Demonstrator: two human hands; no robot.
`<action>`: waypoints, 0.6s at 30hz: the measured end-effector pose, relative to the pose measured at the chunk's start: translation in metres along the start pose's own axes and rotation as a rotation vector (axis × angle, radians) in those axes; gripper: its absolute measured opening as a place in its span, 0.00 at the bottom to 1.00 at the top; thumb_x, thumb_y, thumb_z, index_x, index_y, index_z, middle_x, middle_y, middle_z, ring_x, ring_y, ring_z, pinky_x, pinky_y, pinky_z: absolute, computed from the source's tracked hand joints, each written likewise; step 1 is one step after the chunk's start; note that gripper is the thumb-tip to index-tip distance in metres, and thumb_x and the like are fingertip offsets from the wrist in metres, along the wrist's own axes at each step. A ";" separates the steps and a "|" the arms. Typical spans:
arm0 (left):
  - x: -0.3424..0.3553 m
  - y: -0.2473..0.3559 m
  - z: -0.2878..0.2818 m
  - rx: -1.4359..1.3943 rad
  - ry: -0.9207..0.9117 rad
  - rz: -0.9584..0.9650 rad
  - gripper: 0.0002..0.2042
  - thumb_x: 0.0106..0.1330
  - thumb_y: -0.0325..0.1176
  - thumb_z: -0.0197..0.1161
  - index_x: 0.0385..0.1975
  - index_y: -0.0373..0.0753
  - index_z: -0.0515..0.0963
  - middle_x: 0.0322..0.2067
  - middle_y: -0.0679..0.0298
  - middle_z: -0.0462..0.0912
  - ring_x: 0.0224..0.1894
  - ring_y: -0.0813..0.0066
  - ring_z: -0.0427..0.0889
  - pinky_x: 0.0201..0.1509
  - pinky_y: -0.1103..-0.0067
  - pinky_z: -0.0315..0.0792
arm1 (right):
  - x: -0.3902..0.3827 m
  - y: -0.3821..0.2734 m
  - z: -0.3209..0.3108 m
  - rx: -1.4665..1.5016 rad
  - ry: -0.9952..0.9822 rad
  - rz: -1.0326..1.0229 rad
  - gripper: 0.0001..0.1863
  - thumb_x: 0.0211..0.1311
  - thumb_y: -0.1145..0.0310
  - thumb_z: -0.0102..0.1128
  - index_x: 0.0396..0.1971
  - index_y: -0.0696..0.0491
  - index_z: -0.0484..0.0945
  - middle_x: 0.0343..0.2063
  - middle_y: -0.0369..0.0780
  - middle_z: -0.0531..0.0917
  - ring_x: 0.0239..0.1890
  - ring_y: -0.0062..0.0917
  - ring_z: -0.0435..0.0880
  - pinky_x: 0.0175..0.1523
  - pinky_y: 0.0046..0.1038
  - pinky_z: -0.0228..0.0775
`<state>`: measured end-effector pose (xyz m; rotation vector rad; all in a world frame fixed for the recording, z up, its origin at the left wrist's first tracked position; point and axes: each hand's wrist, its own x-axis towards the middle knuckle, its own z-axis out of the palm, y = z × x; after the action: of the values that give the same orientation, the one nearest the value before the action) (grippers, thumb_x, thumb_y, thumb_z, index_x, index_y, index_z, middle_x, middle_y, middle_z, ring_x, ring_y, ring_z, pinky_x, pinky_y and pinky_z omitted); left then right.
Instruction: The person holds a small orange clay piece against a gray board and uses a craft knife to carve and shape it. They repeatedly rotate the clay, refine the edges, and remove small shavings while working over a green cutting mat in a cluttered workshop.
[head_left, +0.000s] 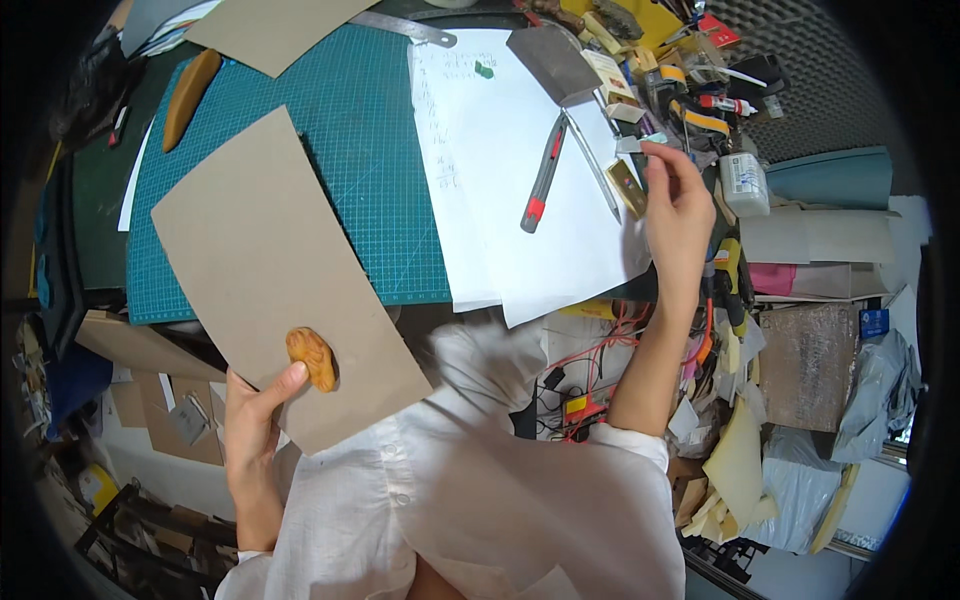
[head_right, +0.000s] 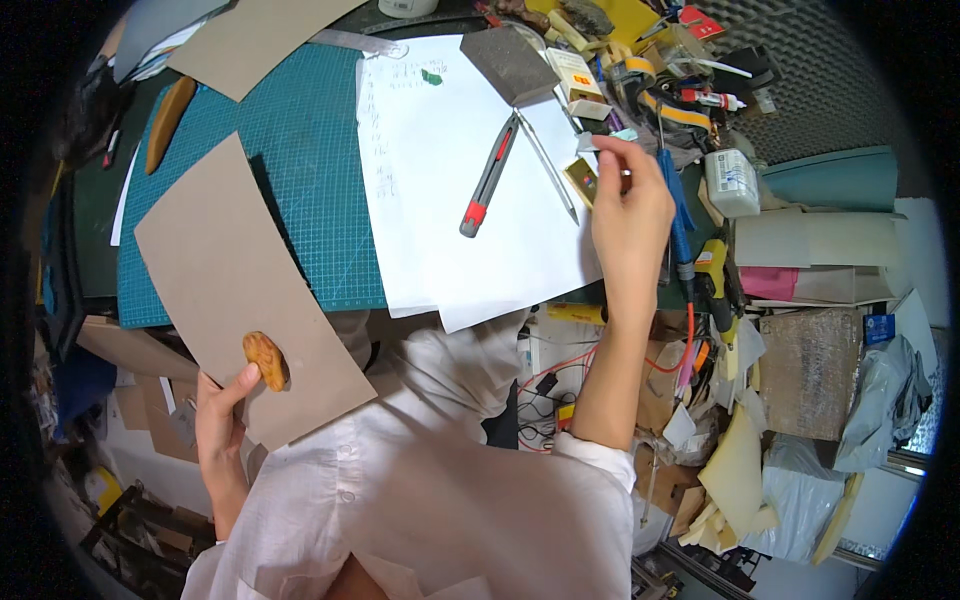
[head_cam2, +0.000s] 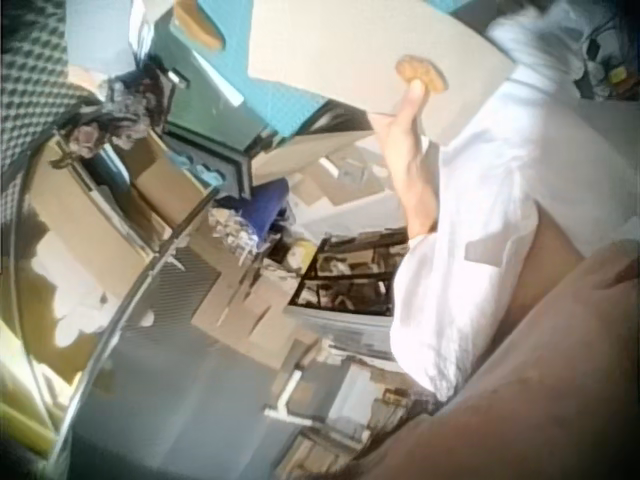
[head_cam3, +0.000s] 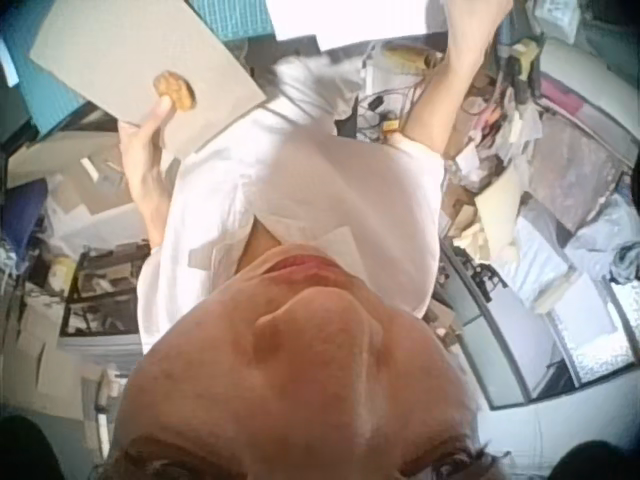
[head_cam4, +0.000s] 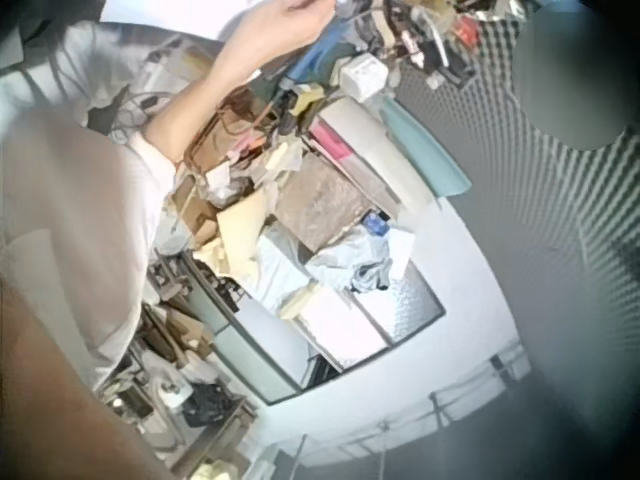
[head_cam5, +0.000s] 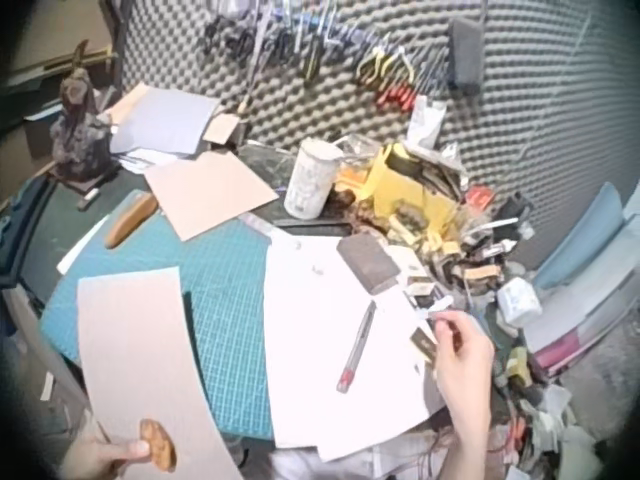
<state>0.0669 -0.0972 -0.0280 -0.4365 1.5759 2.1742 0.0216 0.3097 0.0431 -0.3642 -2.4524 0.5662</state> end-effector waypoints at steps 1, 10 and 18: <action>0.001 0.000 0.000 -0.002 -0.015 0.004 0.28 0.52 0.26 0.71 0.54 0.30 0.69 0.46 0.55 0.78 0.48 0.68 0.79 0.53 0.73 0.72 | 0.005 -0.001 0.002 0.034 -0.042 0.062 0.10 0.63 0.69 0.57 0.41 0.56 0.81 0.26 0.36 0.79 0.27 0.16 0.74 0.36 0.19 0.67; 0.002 0.001 -0.001 -0.019 -0.046 0.006 0.28 0.51 0.26 0.72 0.53 0.30 0.70 0.45 0.57 0.79 0.46 0.70 0.79 0.52 0.75 0.72 | 0.010 -0.019 0.023 -0.352 -0.363 0.024 0.12 0.55 0.64 0.62 0.35 0.56 0.79 0.27 0.44 0.81 0.31 0.37 0.81 0.38 0.35 0.72; 0.006 0.007 -0.001 -0.029 -0.092 -0.003 0.24 0.54 0.26 0.71 0.51 0.31 0.72 0.45 0.59 0.79 0.47 0.72 0.78 0.52 0.76 0.72 | -0.004 -0.055 0.005 0.425 -0.074 -0.057 0.04 0.65 0.73 0.57 0.33 0.53 0.71 0.20 0.29 0.71 0.22 0.10 0.67 0.26 0.12 0.57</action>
<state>0.0579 -0.0991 -0.0259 -0.3415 1.4957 2.1851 0.0151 0.2589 0.0632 -0.1000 -2.3208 1.0646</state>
